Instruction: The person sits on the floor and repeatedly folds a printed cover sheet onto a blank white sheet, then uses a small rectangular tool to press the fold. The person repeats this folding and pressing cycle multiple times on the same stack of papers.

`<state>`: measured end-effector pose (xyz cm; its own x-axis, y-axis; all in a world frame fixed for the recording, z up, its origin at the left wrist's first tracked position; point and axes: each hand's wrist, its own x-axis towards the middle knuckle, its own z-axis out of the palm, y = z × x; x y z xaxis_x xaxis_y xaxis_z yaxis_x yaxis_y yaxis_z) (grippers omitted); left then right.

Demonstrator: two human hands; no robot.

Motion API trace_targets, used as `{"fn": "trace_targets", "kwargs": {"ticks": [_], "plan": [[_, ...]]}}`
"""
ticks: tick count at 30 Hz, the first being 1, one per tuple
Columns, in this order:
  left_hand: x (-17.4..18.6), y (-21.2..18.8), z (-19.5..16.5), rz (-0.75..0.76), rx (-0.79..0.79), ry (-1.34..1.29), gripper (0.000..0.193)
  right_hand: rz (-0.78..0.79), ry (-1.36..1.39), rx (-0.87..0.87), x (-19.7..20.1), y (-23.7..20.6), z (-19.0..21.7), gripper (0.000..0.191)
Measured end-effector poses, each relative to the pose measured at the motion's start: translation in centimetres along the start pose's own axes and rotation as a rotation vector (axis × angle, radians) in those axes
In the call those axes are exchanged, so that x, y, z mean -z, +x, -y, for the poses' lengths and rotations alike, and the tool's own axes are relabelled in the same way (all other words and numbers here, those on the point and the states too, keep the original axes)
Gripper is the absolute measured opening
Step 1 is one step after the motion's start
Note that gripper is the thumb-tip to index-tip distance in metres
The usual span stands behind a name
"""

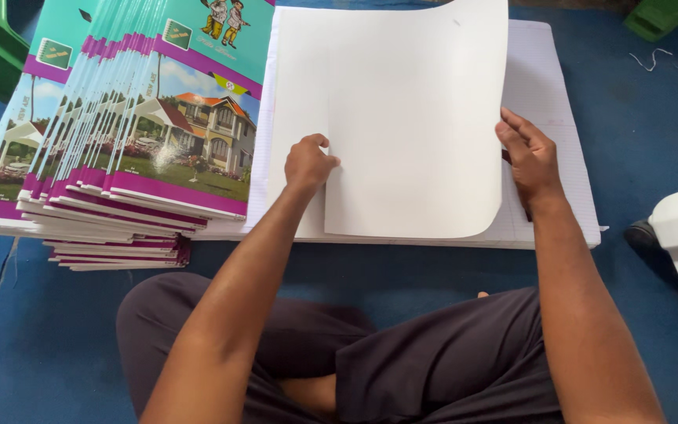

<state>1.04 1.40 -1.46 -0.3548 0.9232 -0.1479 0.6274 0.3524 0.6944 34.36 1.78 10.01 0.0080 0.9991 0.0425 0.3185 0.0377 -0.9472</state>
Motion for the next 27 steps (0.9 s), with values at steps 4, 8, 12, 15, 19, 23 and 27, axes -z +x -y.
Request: {"fn": "trace_targets", "kwargs": {"ticks": [4,8,12,15,19,23,27], "plan": [[-0.7,-0.3,-1.2,0.008,0.012,0.046,0.046,0.047,-0.036,0.070,-0.3,0.1,-0.5,0.053],[-0.9,-0.7,-1.5,-0.013,-0.041,0.086,0.039,0.061,-0.143,0.136,-0.6,0.5,-1.4,0.053],[-1.1,-0.9,-1.6,0.037,-0.039,0.177,0.018,0.087,-0.194,0.201,-0.9,0.9,-2.1,0.048],[-1.7,-0.8,-1.9,-0.008,-0.088,0.224,0.008,0.099,-0.213,0.196,-1.3,0.8,-2.4,0.047],[-2.7,-0.9,-1.4,-0.080,-0.182,0.241,0.009,0.121,-0.279,0.213,-1.6,0.5,-2.3,0.046],[-3.6,-0.5,-0.8,-0.148,-0.286,0.173,0.014,0.132,-0.350,0.241,-2.3,0.4,-2.4,0.045],[-5.0,-0.1,-0.7,-0.198,-0.464,0.080,0.043,0.144,-0.414,0.348,-3.0,0.5,-2.8,0.042]]}}
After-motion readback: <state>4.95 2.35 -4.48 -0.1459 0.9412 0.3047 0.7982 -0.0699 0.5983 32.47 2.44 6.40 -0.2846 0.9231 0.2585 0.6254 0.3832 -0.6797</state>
